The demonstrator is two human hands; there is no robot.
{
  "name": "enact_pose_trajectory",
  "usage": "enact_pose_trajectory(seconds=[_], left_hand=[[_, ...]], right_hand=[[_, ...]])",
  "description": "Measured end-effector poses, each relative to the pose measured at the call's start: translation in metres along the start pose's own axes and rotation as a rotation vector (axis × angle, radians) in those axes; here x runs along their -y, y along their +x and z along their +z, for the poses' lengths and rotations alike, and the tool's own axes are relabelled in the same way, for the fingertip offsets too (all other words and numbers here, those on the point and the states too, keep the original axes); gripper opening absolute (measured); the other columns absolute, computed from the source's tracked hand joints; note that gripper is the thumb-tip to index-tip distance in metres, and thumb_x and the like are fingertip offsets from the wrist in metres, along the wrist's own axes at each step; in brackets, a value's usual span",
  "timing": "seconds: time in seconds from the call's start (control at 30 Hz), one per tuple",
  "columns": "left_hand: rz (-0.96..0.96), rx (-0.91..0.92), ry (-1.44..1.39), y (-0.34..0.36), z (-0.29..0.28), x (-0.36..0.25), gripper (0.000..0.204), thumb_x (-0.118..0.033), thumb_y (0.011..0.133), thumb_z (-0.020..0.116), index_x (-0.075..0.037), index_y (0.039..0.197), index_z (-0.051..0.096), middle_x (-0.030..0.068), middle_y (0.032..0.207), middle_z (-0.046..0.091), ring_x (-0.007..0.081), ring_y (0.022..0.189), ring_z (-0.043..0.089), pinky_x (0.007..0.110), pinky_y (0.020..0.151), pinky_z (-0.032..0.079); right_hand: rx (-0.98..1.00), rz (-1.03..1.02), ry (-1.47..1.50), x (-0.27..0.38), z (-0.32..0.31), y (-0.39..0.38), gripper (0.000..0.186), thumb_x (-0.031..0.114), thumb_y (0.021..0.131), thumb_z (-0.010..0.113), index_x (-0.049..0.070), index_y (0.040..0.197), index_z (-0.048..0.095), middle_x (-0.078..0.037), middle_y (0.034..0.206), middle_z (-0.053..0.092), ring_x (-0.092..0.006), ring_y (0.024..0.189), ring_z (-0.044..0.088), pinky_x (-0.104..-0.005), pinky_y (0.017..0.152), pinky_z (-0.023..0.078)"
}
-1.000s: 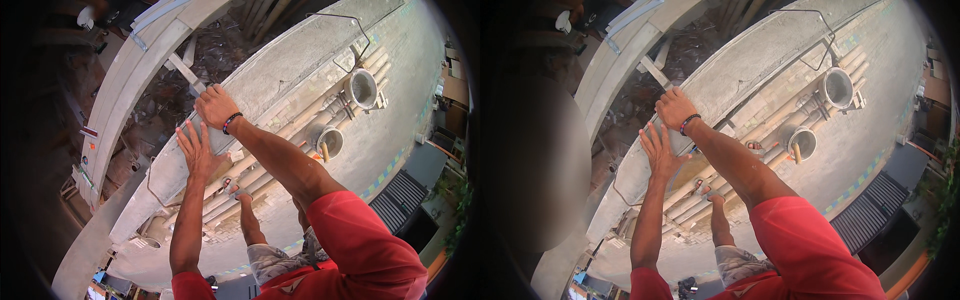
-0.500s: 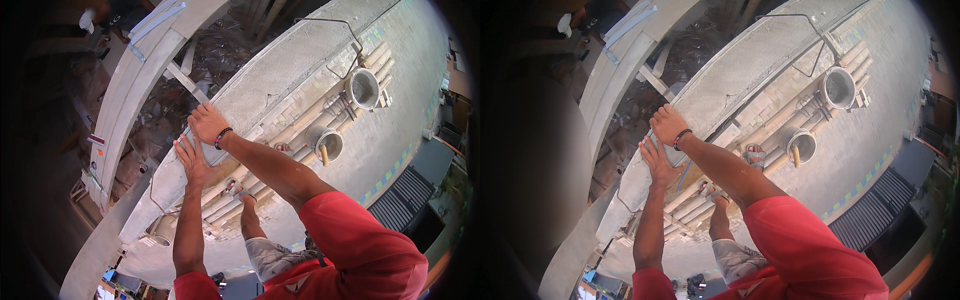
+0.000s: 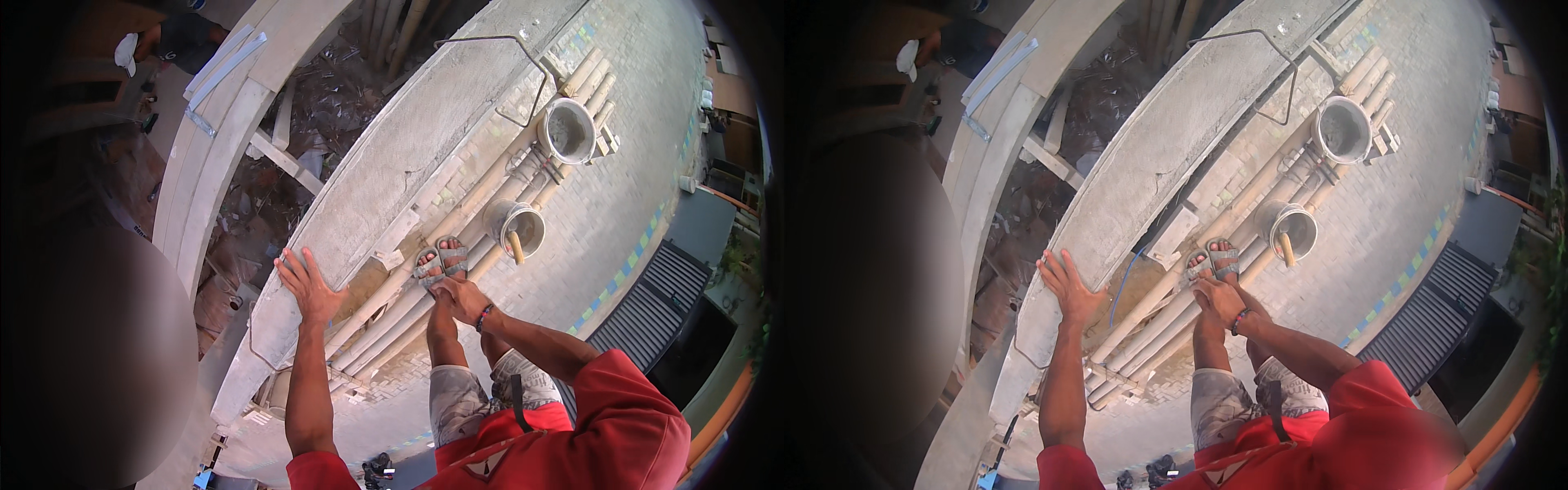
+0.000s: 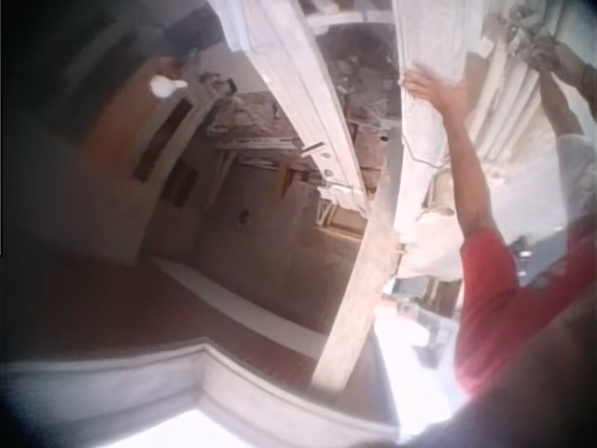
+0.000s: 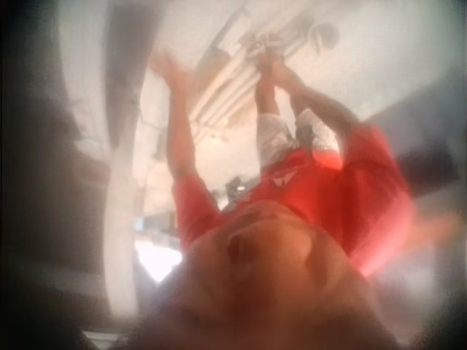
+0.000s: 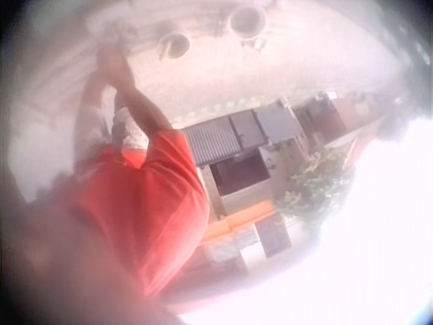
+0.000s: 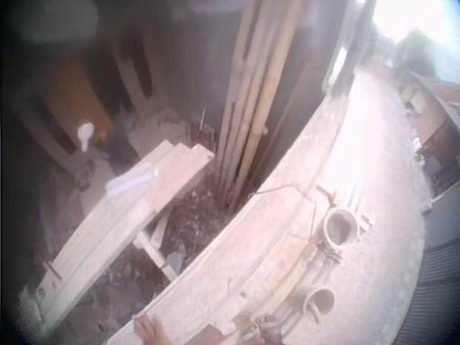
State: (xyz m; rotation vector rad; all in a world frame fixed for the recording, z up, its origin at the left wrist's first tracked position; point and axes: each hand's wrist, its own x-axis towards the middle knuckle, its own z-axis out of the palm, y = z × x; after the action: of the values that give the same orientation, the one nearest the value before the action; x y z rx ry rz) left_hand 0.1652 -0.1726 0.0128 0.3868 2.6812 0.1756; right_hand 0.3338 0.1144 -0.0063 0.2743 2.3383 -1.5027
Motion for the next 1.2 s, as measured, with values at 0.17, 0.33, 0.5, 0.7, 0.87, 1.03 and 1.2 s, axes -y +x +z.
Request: enact_pose_trajectory(seconds=[0.17,0.33,0.5,0.7,0.87,1.03,1.2], left_hand=[[-0.029,0.037,0.000,0.001,-0.002,0.001,0.131,-0.037,0.057,0.087,-0.007,0.151,0.001,0.0301,0.153,-0.012,0.0538,0.139,-0.011,0.065,0.110,0.001],[-0.025,0.020,-0.007,0.000,-0.002,0.001,0.132,-0.036,0.056,0.088,-0.009,0.151,0.000,0.0283,0.153,-0.013,0.0511,0.139,-0.013,0.064,0.110,0.002],[0.000,0.027,-0.036,-0.002,-0.004,0.000,0.134,-0.047,0.057,0.085,-0.011,0.152,-0.002,0.0278,0.153,-0.015,0.0516,0.139,-0.015,0.065,0.110,0.000],[0.116,-0.151,-0.032,0.011,0.003,-0.005,0.108,-0.051,0.078,0.067,-0.010,0.152,0.001,0.0250,0.155,-0.009,0.0493,0.141,-0.010,0.064,0.110,0.000],[0.068,-0.426,-0.093,0.101,-0.011,-0.109,0.083,-0.045,0.093,0.051,-0.007,0.152,0.008,0.0209,0.157,0.002,0.0467,0.142,0.001,0.062,0.111,0.003],[-0.039,-0.530,0.020,0.175,0.004,-0.151,0.067,-0.041,0.097,0.042,-0.003,0.148,0.022,0.0230,0.149,0.028,0.0445,0.137,0.022,0.058,0.112,0.010],[-0.036,-0.547,-0.014,0.176,0.003,-0.160,0.065,-0.038,0.098,0.042,0.001,0.147,0.025,0.0237,0.146,0.033,0.0385,0.136,0.027,0.053,0.113,0.014]], right_hand=[[0.109,0.285,-0.213,-0.027,-0.034,-0.050,0.021,0.018,0.089,0.051,0.003,0.097,0.063,-0.020,0.089,0.067,-0.0396,0.082,0.065,-0.0453,0.073,0.052],[0.106,0.405,-0.274,-0.039,-0.051,-0.074,0.025,0.020,0.087,0.049,0.003,0.096,0.065,-0.021,0.089,0.067,-0.0389,0.084,0.065,-0.0449,0.073,0.052],[-0.018,0.419,-0.226,-0.032,-0.073,-0.095,0.023,0.017,0.085,0.049,0.003,0.094,0.066,-0.020,0.086,0.068,-0.0386,0.084,0.066,-0.0437,0.073,0.053],[-0.215,0.540,-0.132,-0.086,-0.074,-0.136,0.021,0.014,0.084,0.051,0.001,0.093,0.065,-0.017,0.077,0.067,-0.0326,0.073,0.067,-0.0383,0.067,0.053],[-0.231,0.562,-0.032,-0.136,-0.080,-0.128,0.018,0.011,0.087,0.050,-0.001,0.091,0.064,-0.012,0.070,0.065,-0.0202,0.061,0.064,-0.0333,0.059,0.051],[-0.363,0.580,0.132,-0.168,-0.131,-0.043,0.018,0.013,0.087,0.052,0.003,0.093,0.065,-0.020,0.079,0.066,-0.0366,0.075,0.066,-0.0426,0.068,0.051],[-0.416,0.408,-0.100,-0.271,-0.181,0.020,0.020,0.016,0.085,0.053,0.005,0.097,0.066,-0.020,0.082,0.067,-0.0353,0.077,0.067,-0.0424,0.069,0.051]])
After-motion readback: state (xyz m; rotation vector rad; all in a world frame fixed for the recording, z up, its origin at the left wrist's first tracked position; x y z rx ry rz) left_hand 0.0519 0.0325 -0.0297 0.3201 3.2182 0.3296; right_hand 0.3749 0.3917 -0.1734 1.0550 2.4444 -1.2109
